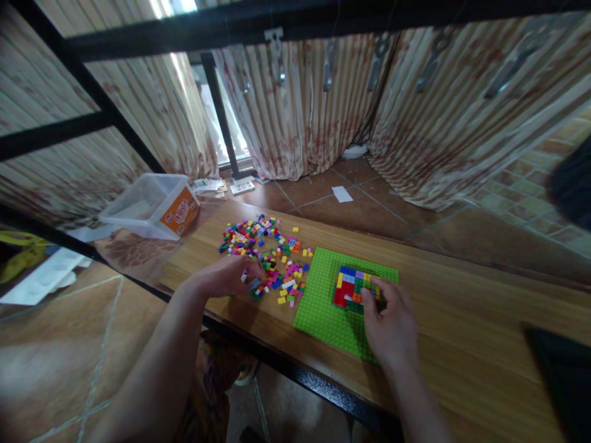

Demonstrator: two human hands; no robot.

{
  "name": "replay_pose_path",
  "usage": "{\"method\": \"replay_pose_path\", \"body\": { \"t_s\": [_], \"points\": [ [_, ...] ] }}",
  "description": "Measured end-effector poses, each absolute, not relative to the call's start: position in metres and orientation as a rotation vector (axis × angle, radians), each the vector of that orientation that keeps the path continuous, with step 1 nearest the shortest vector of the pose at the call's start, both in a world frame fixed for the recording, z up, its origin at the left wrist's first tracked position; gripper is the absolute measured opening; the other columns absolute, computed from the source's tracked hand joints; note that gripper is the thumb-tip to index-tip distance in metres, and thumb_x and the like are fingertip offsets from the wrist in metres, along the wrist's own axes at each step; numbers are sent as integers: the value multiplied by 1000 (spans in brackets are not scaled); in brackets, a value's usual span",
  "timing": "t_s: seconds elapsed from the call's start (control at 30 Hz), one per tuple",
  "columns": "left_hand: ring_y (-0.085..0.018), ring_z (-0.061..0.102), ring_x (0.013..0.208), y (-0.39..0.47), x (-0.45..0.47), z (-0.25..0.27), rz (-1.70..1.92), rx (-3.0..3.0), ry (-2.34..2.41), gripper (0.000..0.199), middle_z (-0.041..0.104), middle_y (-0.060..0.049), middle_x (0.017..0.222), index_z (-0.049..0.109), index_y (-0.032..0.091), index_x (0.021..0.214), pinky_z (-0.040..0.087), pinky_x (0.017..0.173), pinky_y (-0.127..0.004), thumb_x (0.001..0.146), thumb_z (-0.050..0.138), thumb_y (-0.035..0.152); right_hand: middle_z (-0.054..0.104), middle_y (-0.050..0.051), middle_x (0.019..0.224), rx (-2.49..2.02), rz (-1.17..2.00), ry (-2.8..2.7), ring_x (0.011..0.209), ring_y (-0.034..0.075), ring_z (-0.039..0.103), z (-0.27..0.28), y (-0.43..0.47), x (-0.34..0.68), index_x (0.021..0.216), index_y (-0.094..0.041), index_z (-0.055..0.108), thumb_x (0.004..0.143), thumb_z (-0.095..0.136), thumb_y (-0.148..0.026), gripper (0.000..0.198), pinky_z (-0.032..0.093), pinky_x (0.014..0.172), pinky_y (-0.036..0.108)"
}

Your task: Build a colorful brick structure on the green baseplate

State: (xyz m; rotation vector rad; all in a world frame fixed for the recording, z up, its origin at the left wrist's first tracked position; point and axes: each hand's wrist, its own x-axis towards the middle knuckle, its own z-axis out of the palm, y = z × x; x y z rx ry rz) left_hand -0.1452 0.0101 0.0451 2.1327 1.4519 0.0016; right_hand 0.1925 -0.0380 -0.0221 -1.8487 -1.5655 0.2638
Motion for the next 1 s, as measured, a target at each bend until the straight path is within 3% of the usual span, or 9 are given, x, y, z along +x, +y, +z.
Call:
{"method": "replay_pose_path", "body": {
  "t_s": [0.17, 0.37, 0.53, 0.7, 0.87, 1.0],
  "points": [
    [-17, 62, 74, 8, -137, 51, -48, 2116, 1512, 31, 72, -2, 83, 75, 21, 90, 42, 63, -23, 63, 61, 15, 65, 15, 113, -1793, 236, -1564, 108, 29, 59, -24, -38, 191, 109, -18, 66, 87, 49, -49, 42, 45, 98, 48],
    [-15, 56, 62, 11, -134, 52, 8, 2114, 1624, 12, 64, -1, 69, 67, 18, 79, 36, 56, -24, 69, 63, 24, 65, 16, 113, -1763, 262, -1531, 106, 29, 60, -19, -37, 193, 105, -16, 69, 86, 50, -48, 41, 46, 97, 48],
    [-12, 52, 57, 15, -130, 53, 366, 2010, 1524, 21, 61, 2, 65, 64, 17, 87, 36, 52, -22, 76, 65, 35, 69, 15, 105, -1752, 256, -1296, 89, 25, 65, -7, -35, 209, 100, -15, 72, 85, 53, -44, 38, 52, 82, 43],
    [-12, 60, 67, 7, -84, 44, 673, 1858, 1098, 19, 69, -2, 82, 61, 17, 89, 46, 62, -22, 78, 66, 31, 74, 9, 91, -1601, 372, -1196, 82, 23, 68, 2, -41, 208, 95, -18, 73, 86, 58, -45, 32, 54, 77, 40],
    [-10, 55, 60, -14, -18, 28, 777, 1721, 1163, 16, 67, 0, 78, 60, 17, 85, 42, 56, -22, 77, 68, 29, 72, 5, 106, -1379, 492, -1707, 97, 22, 67, 9, -62, 188, 108, -26, 69, 85, 66, -38, 26, 53, 88, 40],
    [-12, 58, 66, -25, 12, 17, 817, 1617, 1160, 17, 65, 1, 74, 59, 17, 81, 43, 61, -23, 76, 70, 30, 71, 7, 111, -1341, 361, -1887, 105, 23, 65, 8, -71, 182, 114, -26, 66, 86, 66, -35, 29, 52, 91, 42]
  ]
}}
